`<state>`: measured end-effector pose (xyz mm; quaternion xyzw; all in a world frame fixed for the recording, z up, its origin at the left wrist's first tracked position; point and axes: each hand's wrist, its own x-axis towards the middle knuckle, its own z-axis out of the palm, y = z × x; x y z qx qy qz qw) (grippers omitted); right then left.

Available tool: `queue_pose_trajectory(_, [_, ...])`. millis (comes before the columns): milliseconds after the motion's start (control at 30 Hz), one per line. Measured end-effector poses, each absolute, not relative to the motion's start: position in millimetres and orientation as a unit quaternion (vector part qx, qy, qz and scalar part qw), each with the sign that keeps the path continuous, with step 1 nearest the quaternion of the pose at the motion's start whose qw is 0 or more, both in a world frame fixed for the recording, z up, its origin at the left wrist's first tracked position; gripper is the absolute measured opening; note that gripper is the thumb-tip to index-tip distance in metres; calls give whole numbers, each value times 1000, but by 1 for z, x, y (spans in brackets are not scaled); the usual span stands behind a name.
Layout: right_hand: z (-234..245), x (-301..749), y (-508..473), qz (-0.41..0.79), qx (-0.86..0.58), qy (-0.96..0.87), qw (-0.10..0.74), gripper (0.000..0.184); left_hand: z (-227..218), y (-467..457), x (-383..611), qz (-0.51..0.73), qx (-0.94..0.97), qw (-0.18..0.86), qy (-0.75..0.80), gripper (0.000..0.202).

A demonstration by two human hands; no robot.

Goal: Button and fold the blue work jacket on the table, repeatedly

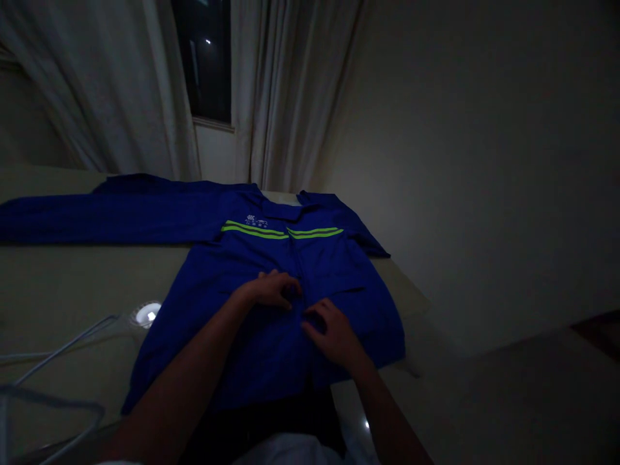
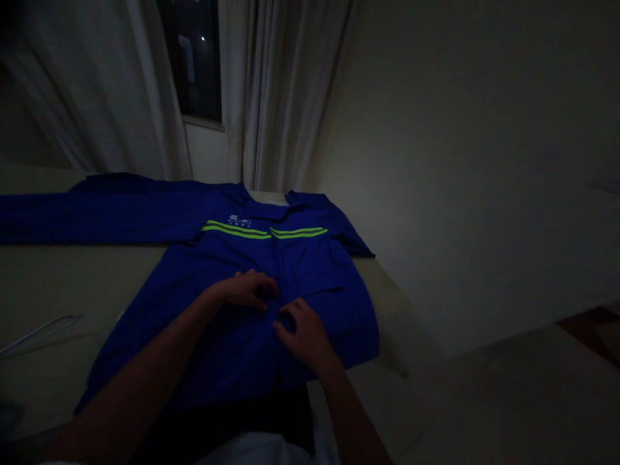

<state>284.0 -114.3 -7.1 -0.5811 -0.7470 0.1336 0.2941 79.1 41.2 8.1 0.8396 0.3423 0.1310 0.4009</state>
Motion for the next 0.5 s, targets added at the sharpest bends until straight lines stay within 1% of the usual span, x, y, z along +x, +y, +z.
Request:
queue_pose_trajectory(133, [-12, 285, -109, 114, -605, -721, 319, 20, 18, 20, 87, 50, 878, 294, 375, 41])
queue_pose_trajectory(233, [-16, 294, -99, 148, -606, -693, 361, 19, 21, 7, 96, 45, 907, 242, 341, 36])
queue_pose_trajectory(300, [-19, 301, -94, 197, -597, -667, 400, 15, 18, 4, 103, 49, 919, 248, 302, 23])
queue_pose_trajectory(367, [-24, 306, -90, 236, -587, -640, 436, 10, 11, 6, 108, 68, 917, 280, 276, 12])
queue_pose_trajectory(433, [-28, 308, -89, 255, -582, -619, 462, 7, 0, 10, 110, 110, 902, 326, 261, 11])
queue_pose_trajectory(500, [-33, 307, -89, 249, -585, -609, 475, 6, -10, 12, 108, 164, 884, 364, 242, 8])
